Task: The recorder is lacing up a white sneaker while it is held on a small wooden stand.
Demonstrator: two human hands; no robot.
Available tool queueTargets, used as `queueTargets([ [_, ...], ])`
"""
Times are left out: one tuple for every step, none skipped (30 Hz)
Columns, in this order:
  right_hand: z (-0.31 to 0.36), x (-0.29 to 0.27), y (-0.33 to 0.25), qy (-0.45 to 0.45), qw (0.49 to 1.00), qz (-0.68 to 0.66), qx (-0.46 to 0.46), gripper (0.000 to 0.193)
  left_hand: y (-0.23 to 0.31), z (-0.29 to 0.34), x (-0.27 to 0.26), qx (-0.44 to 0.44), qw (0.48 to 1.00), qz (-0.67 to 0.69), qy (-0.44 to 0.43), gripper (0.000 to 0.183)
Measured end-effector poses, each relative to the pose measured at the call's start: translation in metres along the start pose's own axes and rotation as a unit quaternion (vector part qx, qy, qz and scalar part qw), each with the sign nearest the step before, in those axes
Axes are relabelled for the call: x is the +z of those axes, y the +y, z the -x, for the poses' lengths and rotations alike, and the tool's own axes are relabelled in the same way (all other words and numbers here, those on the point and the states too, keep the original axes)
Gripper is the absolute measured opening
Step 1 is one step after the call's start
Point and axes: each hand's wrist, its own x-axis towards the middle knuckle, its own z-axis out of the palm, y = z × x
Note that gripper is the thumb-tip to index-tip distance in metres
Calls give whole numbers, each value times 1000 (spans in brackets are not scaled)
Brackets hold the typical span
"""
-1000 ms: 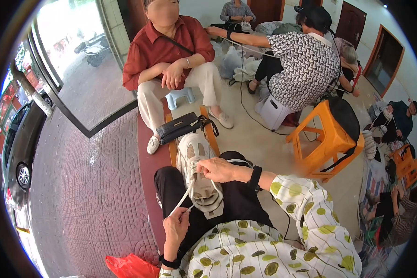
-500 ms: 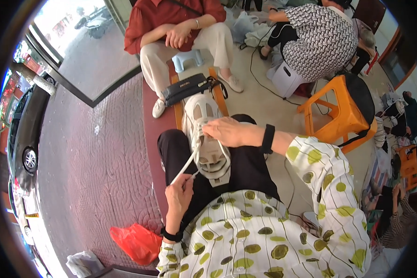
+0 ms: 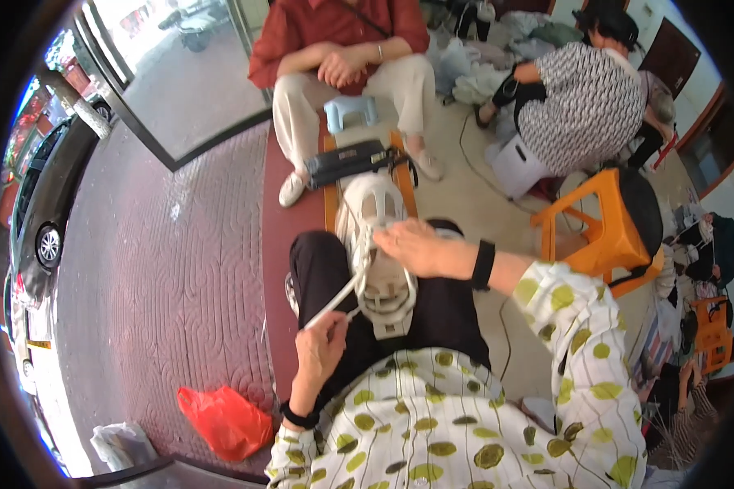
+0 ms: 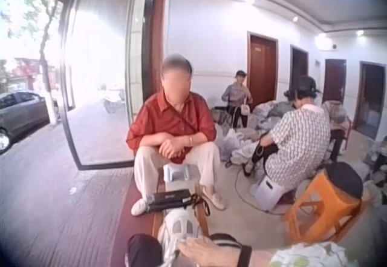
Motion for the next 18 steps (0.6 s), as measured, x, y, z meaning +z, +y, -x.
queueTargets([
  [1,13,5,45,996,-80,2,7,-1,1,0,1,1000,-4,4,9],
  [-1,14,1,26,989,-143,40,7,-5,4,0,2,1000,-2,11,8],
  [2,10,-2,43,983,-170,51,10,-7,4,2,8,1000,4,15,8],
  [4,16,-3,65,974,-208,65,11,-9,5,3,24,999,-6,25,8],
  [5,11,-9,41,971,-213,100,12,-12,7,5,37,999,-14,32,9],
  [7,11,-13,54,970,-212,105,12,-13,9,7,34,999,-18,30,9],
  [6,9,-18,43,975,-202,83,13,-16,12,4,25,999,-22,34,9],
  [9,12,-16,45,980,-189,41,15,-17,14,2,-7,999,-36,16,10],
  [12,6,-22,79,987,-137,5,16,-16,17,1,-16,999,-34,14,11],
  [16,6,-23,77,993,-88,-2,16,-21,18,3,-1,999,-36,22,12],
  [22,5,-22,76,996,-37,-5,17,-24,17,7,16,999,-38,26,12],
  [23,2,-22,63,998,-6,1,17,-13,16,2,25,999,-28,20,13],
  [22,-1,-25,50,998,24,8,18,-12,17,3,11,1000,-28,1,12],
  [21,-4,-25,46,999,-9,18,19,-9,15,7,48,998,-26,23,12],
  [19,5,-22,56,994,-84,44,16,-7,14,8,86,995,-24,44,12],
  [11,9,-19,80,988,-117,57,14,-6,15,5,62,997,-40,26,12],
  [19,10,-22,94,981,-151,81,13,-16,15,15,102,991,-51,68,12],
  [23,11,-22,88,981,-155,79,13,-8,14,9,81,994,-51,45,11],
])
